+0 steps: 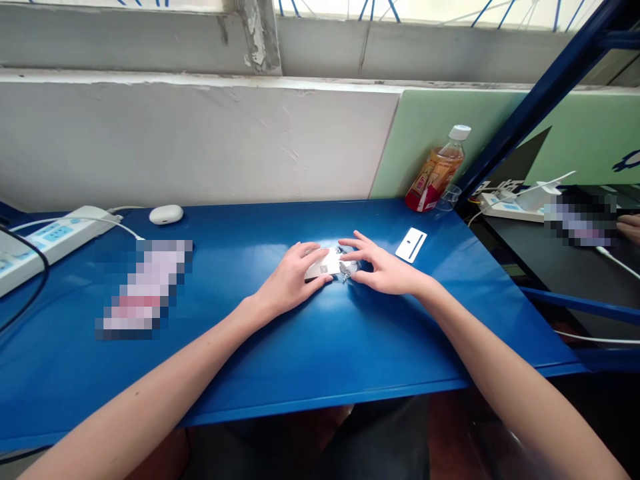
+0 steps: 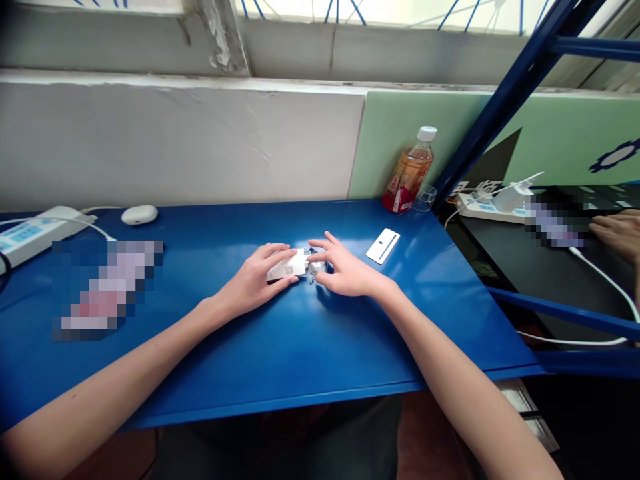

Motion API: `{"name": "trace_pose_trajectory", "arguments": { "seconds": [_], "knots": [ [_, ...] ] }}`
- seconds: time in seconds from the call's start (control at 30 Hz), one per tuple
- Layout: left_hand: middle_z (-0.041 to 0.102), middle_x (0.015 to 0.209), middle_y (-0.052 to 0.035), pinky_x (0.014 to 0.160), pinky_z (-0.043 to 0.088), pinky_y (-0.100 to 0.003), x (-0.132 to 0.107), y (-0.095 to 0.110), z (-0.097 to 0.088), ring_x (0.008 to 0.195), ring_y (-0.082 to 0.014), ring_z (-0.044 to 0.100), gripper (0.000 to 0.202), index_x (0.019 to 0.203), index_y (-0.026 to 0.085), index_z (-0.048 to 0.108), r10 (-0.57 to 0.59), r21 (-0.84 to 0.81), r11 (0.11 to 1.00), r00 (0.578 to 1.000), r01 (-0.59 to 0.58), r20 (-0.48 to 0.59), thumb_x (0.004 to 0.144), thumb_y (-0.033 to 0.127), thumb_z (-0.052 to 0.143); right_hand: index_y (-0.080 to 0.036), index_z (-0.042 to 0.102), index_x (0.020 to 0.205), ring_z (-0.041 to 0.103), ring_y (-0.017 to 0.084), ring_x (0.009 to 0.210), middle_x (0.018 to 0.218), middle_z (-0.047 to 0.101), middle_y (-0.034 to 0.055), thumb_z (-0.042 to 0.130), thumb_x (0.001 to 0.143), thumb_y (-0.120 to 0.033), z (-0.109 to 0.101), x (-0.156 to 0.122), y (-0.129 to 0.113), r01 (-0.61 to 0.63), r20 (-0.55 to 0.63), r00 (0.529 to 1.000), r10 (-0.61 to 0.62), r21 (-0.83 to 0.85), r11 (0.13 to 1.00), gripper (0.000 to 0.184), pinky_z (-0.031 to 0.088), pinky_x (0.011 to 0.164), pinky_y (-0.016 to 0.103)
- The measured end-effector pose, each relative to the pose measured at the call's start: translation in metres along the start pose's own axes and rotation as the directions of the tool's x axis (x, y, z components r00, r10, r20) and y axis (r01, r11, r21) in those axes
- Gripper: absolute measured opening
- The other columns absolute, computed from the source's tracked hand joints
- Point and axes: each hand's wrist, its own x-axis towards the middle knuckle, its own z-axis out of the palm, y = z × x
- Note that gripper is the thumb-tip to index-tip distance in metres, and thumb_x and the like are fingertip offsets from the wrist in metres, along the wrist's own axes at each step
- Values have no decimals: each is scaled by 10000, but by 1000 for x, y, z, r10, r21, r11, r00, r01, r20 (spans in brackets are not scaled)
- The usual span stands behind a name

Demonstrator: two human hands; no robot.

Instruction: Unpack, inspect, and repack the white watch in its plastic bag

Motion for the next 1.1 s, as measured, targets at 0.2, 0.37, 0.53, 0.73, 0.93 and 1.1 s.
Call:
{"name": "trace_pose_trajectory", "arguments": {
  "seconds": [0.2,0.37,0.53,0.73,0.93,1.1],
  "knots": [
    [555,1369,-179,1158,295,-570,0,6,-1,1295,-320,507,465,1383,138,503,-16,120,993,996,5,91,998,398,504,-240,699,1224,127,365,1529,1569,432,96,590,869,-155,1,2,5,-23,-7,1000,24,26,999,381,210,1194,643],
    [430,1522,-222,1172,239,-586,0,9,0,1445,-362,345,575,1473,97,396,-49,252,968,979,-3,198,1023,453,410,-249,715,1185,264,339,1505,1489,532,90,544,912,-219,-3,3,13,-19,-155,988,17,-13,1000,323,261,1193,610],
    [407,1546,-210,1188,216,-562,0,10,-2,1462,-348,327,581,1495,96,371,-60,274,962,970,-7,237,1038,455,352,-218,774,1022,345,355,1466,1394,607,102,549,857,-158,-6,4,20,-26,-297,955,-23,-158,987,286,330,1163,598],
    [441,1521,-203,1183,232,-560,1,10,-3,1436,-339,365,552,1474,103,398,-46,246,969,973,-11,227,1034,435,369,-159,780,991,403,367,1428,1346,627,157,527,844,-132,-8,5,21,-34,-276,960,-51,-297,954,294,356,1154,591],
    [495,1459,-201,1158,277,-572,1,10,-2,1369,-337,435,497,1429,111,441,-7,178,984,985,-24,171,1039,410,369,-202,751,1059,464,334,1397,1313,660,128,557,853,-160,-7,4,13,-12,-193,981,-26,-194,981,286,357,1157,583],
    [515,1434,-180,1149,289,-588,1,12,-3,1343,-326,460,462,1423,156,444,9,127,991,989,-28,150,1029,392,403,-233,775,944,499,325,1372,1281,687,95,603,871,-222,-10,3,6,-23,-212,977,11,-53,998,188,404,1122,543]
  ]
}}
